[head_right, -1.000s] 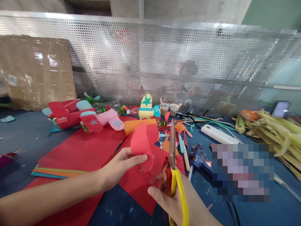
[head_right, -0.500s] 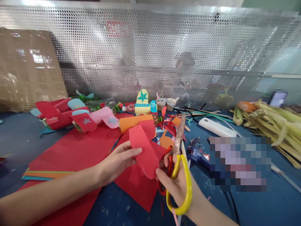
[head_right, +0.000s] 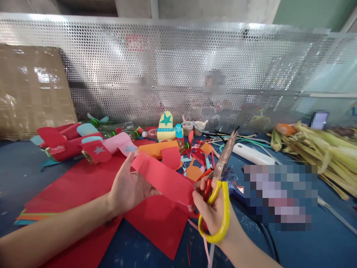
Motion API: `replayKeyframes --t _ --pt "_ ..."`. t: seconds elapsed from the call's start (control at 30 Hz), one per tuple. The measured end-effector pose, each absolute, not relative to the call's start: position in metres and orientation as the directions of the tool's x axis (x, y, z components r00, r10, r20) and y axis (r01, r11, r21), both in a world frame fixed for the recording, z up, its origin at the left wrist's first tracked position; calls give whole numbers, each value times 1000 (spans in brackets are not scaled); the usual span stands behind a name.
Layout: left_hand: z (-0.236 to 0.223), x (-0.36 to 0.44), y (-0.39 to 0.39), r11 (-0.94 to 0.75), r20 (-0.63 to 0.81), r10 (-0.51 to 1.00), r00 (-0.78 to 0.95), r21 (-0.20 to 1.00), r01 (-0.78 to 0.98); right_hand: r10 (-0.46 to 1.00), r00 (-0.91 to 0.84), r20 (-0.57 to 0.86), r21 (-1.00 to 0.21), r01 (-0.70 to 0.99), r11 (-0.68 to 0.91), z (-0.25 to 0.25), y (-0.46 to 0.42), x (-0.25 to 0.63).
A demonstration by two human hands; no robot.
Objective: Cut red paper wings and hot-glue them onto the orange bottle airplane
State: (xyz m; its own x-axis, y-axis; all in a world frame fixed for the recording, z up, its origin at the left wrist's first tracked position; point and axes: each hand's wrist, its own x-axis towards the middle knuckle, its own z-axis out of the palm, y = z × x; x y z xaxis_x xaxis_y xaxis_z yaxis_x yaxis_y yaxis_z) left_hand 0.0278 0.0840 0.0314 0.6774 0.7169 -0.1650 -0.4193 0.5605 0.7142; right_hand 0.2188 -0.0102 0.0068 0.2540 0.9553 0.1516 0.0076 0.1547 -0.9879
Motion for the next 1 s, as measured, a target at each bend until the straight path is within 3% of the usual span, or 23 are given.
replayKeyframes --t 0.2,0.33,0.43,0.57,0.63,0.87,1.0 --pt "35 19 94 521 -126 683 719 774 -359 959 232 166 -986 33 163 9 -15 219" --pt "38 14 98 534 -195 438 877 841 -80 968 222 117 -993 40 111 4 -12 220" --pt "38 14 97 570 -298 308 904 818 75 969 228 99 -993 78 83 3 -9 222" --pt "30 16 95 583 -382 326 865 801 135 963 102 248 -920 335 202 9 -8 226" --pt "27 19 92 558 -408 333 850 812 171 966 68 249 -887 418 199 11 -8 227" --pt "26 32 68 364 -342 444 828 914 182 969 21 245 -887 409 215 -1 -6 228" --pt "22 39 56 339 -311 439 843 926 166 971 94 221 -930 319 181 6 -4 227"
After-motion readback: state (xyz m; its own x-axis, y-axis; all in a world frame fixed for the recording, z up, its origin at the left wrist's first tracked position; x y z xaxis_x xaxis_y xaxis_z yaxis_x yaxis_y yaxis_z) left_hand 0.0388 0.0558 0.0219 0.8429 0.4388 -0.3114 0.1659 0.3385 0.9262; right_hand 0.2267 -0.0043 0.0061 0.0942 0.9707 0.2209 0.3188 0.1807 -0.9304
